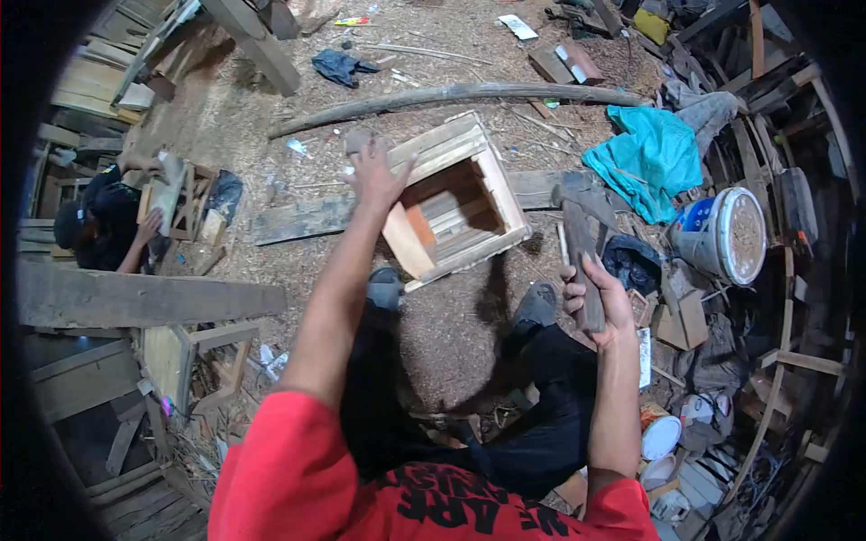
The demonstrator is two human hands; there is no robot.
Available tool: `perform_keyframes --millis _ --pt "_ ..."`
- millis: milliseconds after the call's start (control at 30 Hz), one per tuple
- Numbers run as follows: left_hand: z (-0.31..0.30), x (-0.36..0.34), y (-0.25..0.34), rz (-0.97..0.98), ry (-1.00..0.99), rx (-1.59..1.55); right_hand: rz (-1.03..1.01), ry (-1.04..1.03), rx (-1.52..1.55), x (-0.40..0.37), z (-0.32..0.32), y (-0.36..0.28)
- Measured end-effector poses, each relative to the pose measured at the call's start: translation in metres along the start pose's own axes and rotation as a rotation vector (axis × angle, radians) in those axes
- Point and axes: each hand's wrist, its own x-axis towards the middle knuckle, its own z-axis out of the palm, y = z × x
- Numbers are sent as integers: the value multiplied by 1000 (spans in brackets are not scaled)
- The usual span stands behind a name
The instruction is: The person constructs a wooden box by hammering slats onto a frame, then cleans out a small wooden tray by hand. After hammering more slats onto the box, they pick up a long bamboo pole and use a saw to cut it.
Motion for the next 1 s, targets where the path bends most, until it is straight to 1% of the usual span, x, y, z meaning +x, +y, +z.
perform_keyframes --millis 33,67,133,167,200,233,267,300,367,400,433,467,533,567,600,633,667,700,800,900,1000 --pt "-13 -5 6 -32 -76 86 -10 -21 -51 -8 -3 0" --pt "-27 -5 13 -25 -145 108 -11 -50 -102 -13 -3 1" --pt "-50 -7 14 -5 -290 171 -15 -25 -229 -25 -1 4" --pt "-24 -5 -10 16 -277 -58 -18 -19 -288 -27 -4 7" --pt "-32 -6 -7 -20 -351 -62 -23 -8 -345 -32 -4 11" --pt "-40 -6 -2 -54 -427 -72 -33 48 -451 -35 0 19" --pt "-45 -7 0 -87 -504 -81 4 63 -506 -39 2 25" --pt "-41 -10 -4 -46 -452 -83 50 5 -504 -42 -1 34" --pt "-46 -19 -3 -32 -470 -86 143 -79 -520 -46 -3 58" --pt "-49 -22 -2 -27 -473 -86 177 -36 -578 -45 2 76" --pt "-49 -27 -2 -2 -408 -99 170 -50 -715 -38 6 98" --pt "-47 -28 -4 -1 -406 -102 159 -60 -850 -27 4 119" --pt "-42 -25 -7 11 -404 -106 -110 -67 -1343 15 -17 148" --pt "-41 -21 -7 11 -416 -94 -255 -71 -1586 34 -17 155" --pt "-40 -17 -8 8 -429 -81 -249 41 -1705 43 5 150" --pt "-39 -16 -9 2 -446 -70 -263 59 -1867 55 22 142" --pt "-40 -15 -9 -1 -449 -66 -290 8 -1899 81 13 139" --pt "-41 -11 -9 -3 -450 -62 -311 59 -2090 100 16 135" --pt "-39 -4 -10 -3 -426 -87 -185 -83 -2344 146 41 113" --pt "-39 2 -12 5 -418 -103 -121 -120 -2474 187 50 108" --pt "-31 6 -14 28 -385 -108 -151 -313 -2632 214 43 107"
